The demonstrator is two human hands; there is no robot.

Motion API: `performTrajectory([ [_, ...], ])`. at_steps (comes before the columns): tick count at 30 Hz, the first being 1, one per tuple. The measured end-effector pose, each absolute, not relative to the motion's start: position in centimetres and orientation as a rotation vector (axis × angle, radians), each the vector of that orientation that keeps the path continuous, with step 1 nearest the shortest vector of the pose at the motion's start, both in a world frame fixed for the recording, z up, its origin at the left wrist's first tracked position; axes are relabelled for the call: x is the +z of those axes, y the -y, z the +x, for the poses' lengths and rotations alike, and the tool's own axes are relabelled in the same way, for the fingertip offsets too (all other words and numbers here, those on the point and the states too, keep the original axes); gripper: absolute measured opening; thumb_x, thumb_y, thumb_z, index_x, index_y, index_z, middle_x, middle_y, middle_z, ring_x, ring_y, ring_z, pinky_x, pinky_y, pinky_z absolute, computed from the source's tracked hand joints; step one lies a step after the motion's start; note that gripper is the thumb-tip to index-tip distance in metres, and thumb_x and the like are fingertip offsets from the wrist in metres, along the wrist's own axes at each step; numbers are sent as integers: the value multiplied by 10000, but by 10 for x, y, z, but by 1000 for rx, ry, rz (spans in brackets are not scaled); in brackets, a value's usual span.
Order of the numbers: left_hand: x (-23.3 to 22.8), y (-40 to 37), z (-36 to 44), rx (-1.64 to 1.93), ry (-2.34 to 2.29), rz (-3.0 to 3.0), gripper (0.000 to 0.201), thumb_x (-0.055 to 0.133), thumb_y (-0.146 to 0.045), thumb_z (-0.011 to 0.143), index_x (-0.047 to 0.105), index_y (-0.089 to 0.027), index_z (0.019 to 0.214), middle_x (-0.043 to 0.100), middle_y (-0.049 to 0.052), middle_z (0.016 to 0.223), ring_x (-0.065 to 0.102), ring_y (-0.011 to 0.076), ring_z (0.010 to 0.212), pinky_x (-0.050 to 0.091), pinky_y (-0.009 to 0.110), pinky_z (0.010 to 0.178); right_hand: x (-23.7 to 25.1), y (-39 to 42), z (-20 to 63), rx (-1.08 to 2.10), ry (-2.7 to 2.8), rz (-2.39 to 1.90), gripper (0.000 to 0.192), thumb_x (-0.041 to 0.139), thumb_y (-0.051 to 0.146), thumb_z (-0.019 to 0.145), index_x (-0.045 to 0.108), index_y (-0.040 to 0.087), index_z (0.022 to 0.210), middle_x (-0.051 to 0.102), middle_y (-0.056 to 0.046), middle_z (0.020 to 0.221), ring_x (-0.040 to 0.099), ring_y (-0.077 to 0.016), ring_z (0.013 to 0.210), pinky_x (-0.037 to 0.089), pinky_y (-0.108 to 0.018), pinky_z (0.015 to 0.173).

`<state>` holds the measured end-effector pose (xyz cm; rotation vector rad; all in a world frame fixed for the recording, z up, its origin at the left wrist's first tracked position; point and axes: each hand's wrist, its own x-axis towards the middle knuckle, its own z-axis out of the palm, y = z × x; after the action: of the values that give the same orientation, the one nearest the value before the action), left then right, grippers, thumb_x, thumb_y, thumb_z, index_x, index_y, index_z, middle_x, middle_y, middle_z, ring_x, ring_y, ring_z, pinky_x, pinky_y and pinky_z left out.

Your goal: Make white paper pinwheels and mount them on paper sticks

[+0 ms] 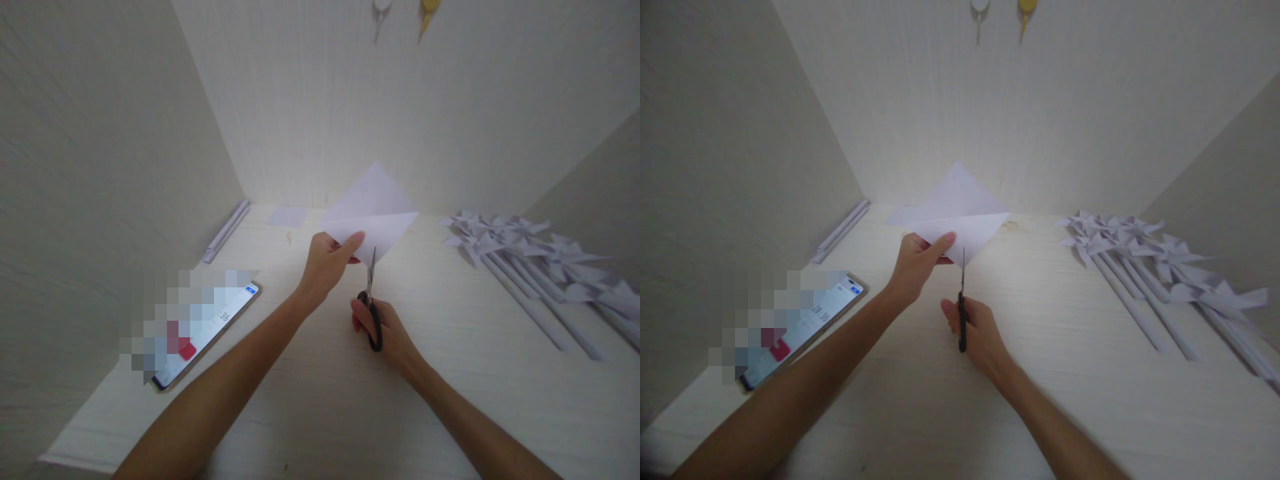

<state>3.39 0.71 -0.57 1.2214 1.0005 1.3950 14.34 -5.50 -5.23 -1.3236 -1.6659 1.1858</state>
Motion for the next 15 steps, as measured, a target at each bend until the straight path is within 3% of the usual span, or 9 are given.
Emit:
performTrajectory([
  [15, -7, -8, 33, 1410, -1002, 1219, 310, 623, -382, 604, 641, -100, 729, 654, 48, 664, 600, 131, 590, 513, 241, 537, -54, 56, 143, 1176, 1676, -1347, 441, 355, 544, 769, 393, 177, 529, 363, 31, 500, 354, -92, 472, 259, -237, 458],
])
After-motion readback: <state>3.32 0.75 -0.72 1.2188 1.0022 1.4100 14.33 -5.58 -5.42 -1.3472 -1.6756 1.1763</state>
